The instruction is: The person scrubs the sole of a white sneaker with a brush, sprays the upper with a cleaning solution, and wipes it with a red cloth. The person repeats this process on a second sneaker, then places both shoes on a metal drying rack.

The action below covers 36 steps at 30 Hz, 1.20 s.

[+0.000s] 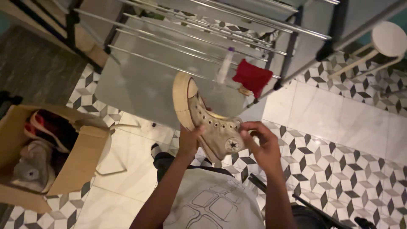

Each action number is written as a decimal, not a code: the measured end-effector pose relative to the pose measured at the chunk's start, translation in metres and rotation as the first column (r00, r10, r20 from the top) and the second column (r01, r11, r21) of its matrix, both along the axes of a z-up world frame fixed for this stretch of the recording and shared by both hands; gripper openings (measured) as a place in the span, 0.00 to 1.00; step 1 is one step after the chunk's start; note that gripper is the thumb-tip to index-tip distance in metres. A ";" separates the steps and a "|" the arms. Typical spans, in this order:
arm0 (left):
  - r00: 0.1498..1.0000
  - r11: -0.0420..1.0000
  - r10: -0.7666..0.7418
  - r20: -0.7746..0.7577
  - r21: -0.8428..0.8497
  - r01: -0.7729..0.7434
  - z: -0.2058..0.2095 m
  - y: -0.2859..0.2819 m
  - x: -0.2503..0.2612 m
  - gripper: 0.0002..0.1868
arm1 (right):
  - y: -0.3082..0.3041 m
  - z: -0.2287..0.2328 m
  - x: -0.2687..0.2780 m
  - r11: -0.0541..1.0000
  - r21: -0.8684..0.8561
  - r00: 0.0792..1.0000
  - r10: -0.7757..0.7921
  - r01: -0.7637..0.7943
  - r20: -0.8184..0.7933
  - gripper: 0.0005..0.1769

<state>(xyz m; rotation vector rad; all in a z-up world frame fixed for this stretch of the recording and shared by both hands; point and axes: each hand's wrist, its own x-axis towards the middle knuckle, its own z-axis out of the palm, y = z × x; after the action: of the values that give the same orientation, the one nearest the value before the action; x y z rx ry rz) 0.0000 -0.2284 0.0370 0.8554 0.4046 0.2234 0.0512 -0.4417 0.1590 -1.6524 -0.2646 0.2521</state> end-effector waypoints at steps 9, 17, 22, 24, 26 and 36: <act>0.992 0.939 -0.016 0.129 0.344 -0.030 0.011 -0.044 0.024 0.36 | -0.046 -0.002 -0.020 0.969 -0.237 0.975 -0.113 0.066 -0.192 0.17; 0.969 0.899 -0.120 0.216 0.437 0.014 0.047 -0.079 0.034 0.42 | -0.076 0.011 -0.045 0.992 0.067 0.989 0.114 -0.107 -0.099 0.12; 0.973 0.924 -0.228 0.038 0.325 0.204 0.043 -0.086 0.036 0.40 | -0.078 0.019 -0.062 0.985 -0.166 0.932 -0.019 -0.045 -0.362 0.28; 0.947 0.893 -0.314 0.059 0.357 0.274 0.047 -0.085 0.038 0.38 | -0.075 0.023 -0.069 0.970 -0.225 0.926 -0.003 -0.088 -0.378 0.26; 0.904 0.849 -0.401 0.148 0.431 0.306 0.054 -0.082 0.034 0.39 | -0.069 0.026 -0.081 0.975 -0.191 0.975 0.075 -0.116 -0.211 0.20; 0.729 0.751 -0.624 0.281 0.473 0.461 0.060 -0.024 0.030 0.38 | 0.000 0.043 -0.132 0.989 -0.083 0.989 -0.131 0.125 -0.075 0.16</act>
<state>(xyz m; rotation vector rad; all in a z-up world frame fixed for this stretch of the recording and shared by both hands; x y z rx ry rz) 0.0302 -0.2525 0.0971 1.2353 -0.3360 -0.0861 -0.0807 -0.4412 0.2018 -1.7246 -0.0881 0.2338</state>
